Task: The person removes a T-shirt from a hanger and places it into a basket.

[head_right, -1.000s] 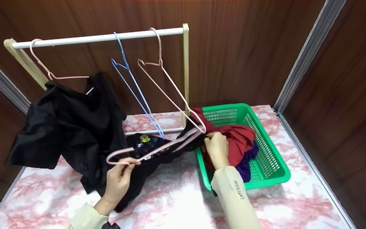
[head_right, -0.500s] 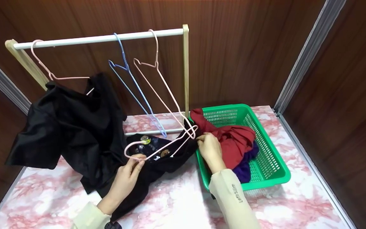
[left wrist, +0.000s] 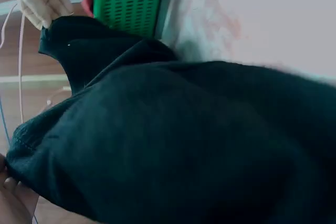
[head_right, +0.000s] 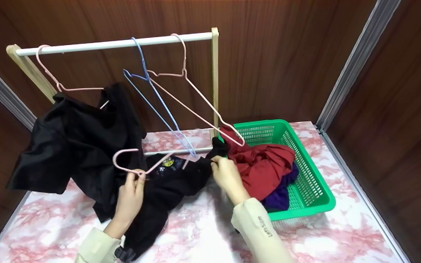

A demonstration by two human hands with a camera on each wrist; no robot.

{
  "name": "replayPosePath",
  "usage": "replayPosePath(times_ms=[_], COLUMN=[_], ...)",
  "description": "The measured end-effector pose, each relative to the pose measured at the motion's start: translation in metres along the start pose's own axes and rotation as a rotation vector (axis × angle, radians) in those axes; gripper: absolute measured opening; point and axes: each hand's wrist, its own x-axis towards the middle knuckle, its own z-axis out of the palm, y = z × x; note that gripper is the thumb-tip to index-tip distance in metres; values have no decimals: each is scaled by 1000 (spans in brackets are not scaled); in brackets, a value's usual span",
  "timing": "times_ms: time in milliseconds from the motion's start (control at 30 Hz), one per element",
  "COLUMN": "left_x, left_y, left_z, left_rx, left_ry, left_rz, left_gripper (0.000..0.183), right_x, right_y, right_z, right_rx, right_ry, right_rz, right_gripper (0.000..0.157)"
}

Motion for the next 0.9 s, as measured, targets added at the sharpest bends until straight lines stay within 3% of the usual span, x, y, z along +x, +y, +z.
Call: replayPosePath(times_ms=[200,400,500,600,733,833,900], left_x=[10,18,23,27,28,25,24], left_y=[1,11,16,22,31,38,43], left_z=[1,5,7,7,8,8,8], left_rx=[-40,-61,-95,-164,-294,-370,-422], left_ry=[121,209,255,291,299,271,250], left_rz=[-67,-46,-48,-110,-206,-258,-286], left_gripper=[11,12,13,16,18,17,15], right_x=[-9,-20,-27,-35,-44,-48,-51], right_y=[-19,-44,-57,-67,-74,-74,-73], right_z=[16,29,31,34,44,54,59], right_rx=[19,5,37,105,185,131,88], right_ry=[34,52,9,-63,-145,-130,-90], right_rz=[-117,-299,-340,-350,-478,-632,-680], right_gripper=[16,9,11,14,15,11,10])
